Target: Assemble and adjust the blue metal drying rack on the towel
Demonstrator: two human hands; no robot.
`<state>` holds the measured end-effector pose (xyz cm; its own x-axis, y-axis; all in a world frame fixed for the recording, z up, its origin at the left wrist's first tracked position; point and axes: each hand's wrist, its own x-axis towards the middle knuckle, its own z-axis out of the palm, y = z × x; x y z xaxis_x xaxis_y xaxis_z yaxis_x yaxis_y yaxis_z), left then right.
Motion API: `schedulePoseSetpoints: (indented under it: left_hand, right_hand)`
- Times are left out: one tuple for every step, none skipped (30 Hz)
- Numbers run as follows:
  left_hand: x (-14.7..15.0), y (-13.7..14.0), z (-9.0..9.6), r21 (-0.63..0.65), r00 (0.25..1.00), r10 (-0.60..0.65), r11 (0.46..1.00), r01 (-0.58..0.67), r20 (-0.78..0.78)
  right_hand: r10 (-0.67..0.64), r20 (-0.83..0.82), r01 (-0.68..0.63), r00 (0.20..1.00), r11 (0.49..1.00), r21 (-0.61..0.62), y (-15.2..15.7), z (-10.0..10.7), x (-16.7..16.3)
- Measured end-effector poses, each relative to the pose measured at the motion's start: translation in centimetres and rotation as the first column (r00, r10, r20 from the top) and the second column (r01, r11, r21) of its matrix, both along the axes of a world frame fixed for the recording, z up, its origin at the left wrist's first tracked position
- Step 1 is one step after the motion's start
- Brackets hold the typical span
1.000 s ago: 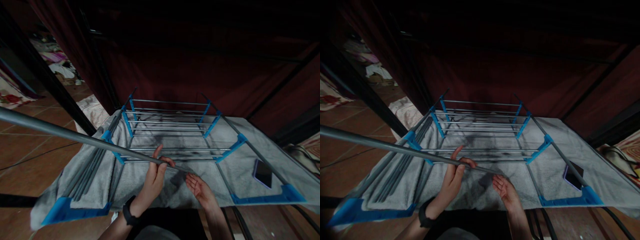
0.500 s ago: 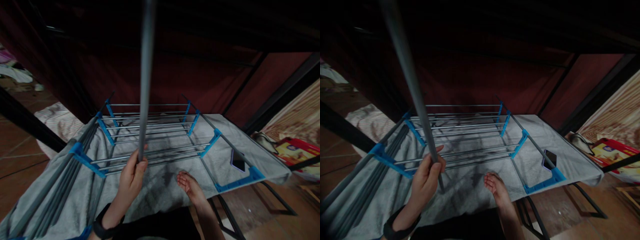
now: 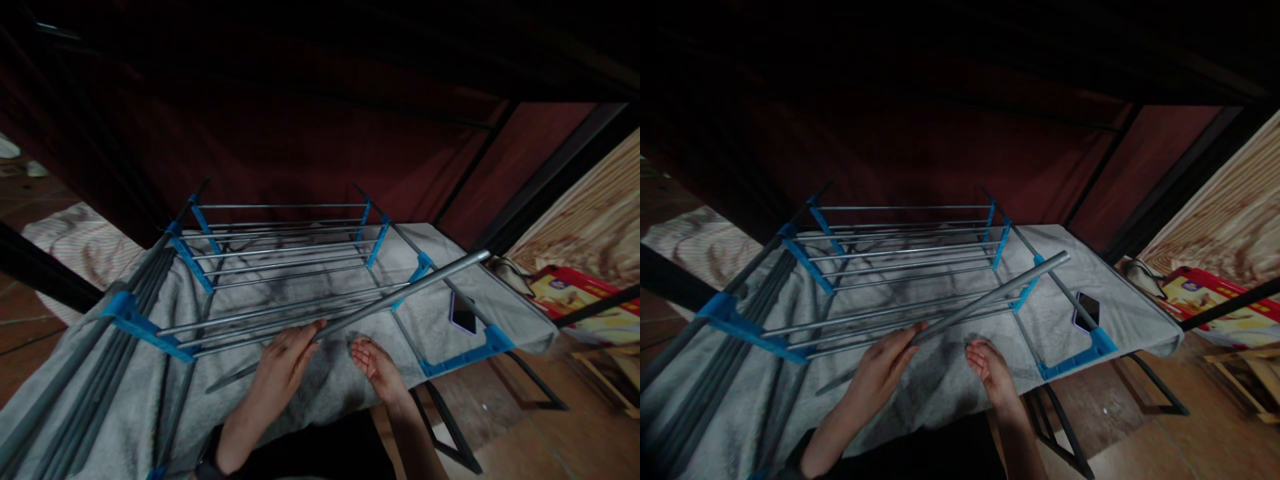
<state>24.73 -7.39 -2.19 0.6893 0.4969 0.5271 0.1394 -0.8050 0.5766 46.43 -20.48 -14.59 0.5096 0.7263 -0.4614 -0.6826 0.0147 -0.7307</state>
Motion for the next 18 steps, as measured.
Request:
schedulePoseSetpoints:
  left_hand:
    - [0.0,0.0,-0.6,0.038,0.999,0.010,0.999,-0.009,-0.036]
    - [0.0,0.1,-1.2,0.076,0.997,0.025,0.997,-0.019,-0.075]
    - [0.0,0.1,-1.8,0.110,0.992,0.041,0.994,-0.029,-0.117]
    - [0.1,0.1,-2.4,0.139,0.985,0.058,0.990,-0.035,-0.163]
    - [0.1,0.0,-3.0,0.163,0.975,0.071,0.986,-0.037,-0.212]
    - [0.1,-0.1,-3.5,0.182,0.962,0.082,0.983,-0.034,-0.262]
    - [0.2,-0.2,-3.9,0.196,0.948,0.087,0.980,-0.027,-0.306]
    - [0.3,-0.4,-4.3,0.208,0.935,0.086,0.978,-0.013,-0.345]
    - [0.4,-0.6,-4.6,0.217,0.922,0.081,0.976,0.003,-0.379]
    - [0.5,-0.7,-4.9,0.222,0.909,0.077,0.975,0.017,-0.409]
    - [0.6,-0.9,-5.2,0.226,0.898,0.073,0.974,0.030,-0.434]
    - [0.8,-1.0,-5.5,0.226,0.888,0.071,0.973,0.037,-0.453]
    - [0.9,-1.1,-5.9,0.224,0.880,0.070,0.974,0.042,-0.469]
    - [1.1,-1.1,-6.2,0.219,0.873,0.068,0.975,0.045,-0.482]
    - [1.2,-1.1,-6.5,0.211,0.868,0.065,0.976,0.046,-0.493]
    - [1.4,-1.1,-6.9,0.198,0.861,0.060,0.979,0.048,-0.505]
    - [1.6,-1.1,-7.2,0.182,0.853,0.054,0.982,0.048,-0.518]
    - [1.8,-1.1,-7.6,0.166,0.844,0.050,0.985,0.047,-0.534]
  right_hand:
    - [-0.003,0.000,0.003,1.000,1.000,-0.008,0.0,0.0,0.1]
    - [-0.008,0.001,0.008,1.000,1.000,-0.019,0.1,-0.1,0.1]
    - [-0.010,0.003,0.010,1.000,0.999,-0.031,0.1,-0.1,0.2]
    - [-0.010,0.006,0.010,1.000,0.999,-0.040,0.1,-0.2,0.2]
    - [-0.010,0.009,0.010,1.000,0.999,-0.044,0.1,-0.3,0.3]
    - [-0.012,0.011,0.013,1.000,0.999,-0.043,0.1,-0.4,0.3]
    - [-0.016,0.013,0.016,1.000,0.999,-0.039,0.1,-0.5,0.4]
    - [-0.020,0.015,0.020,1.000,0.999,-0.034,0.0,-0.7,0.4]
    - [-0.024,0.016,0.025,1.000,0.999,-0.030,0.0,-0.8,0.5]
    - [-0.028,0.016,0.028,0.999,0.999,-0.028,0.0,-1.0,0.5]
    - [-0.031,0.017,0.032,0.999,0.999,-0.028,0.0,-1.1,0.6]
    - [-0.036,0.017,0.036,0.999,0.999,-0.028,0.0,-1.3,0.8]
    - [-0.040,0.017,0.041,0.999,0.999,-0.029,-0.1,-1.5,0.9]
    - [-0.046,0.017,0.047,0.999,0.998,-0.032,-0.1,-1.7,1.1]
    - [-0.053,0.016,0.053,0.998,0.998,-0.034,-0.1,-1.8,1.3]
    - [-0.059,0.016,0.059,0.998,0.998,-0.036,-0.2,-2.0,1.5]
    - [-0.065,0.015,0.066,0.998,0.997,-0.037,-0.2,-2.2,1.8]
    - [-0.071,0.013,0.071,0.997,0.997,-0.040,-0.3,-2.3,2.0]
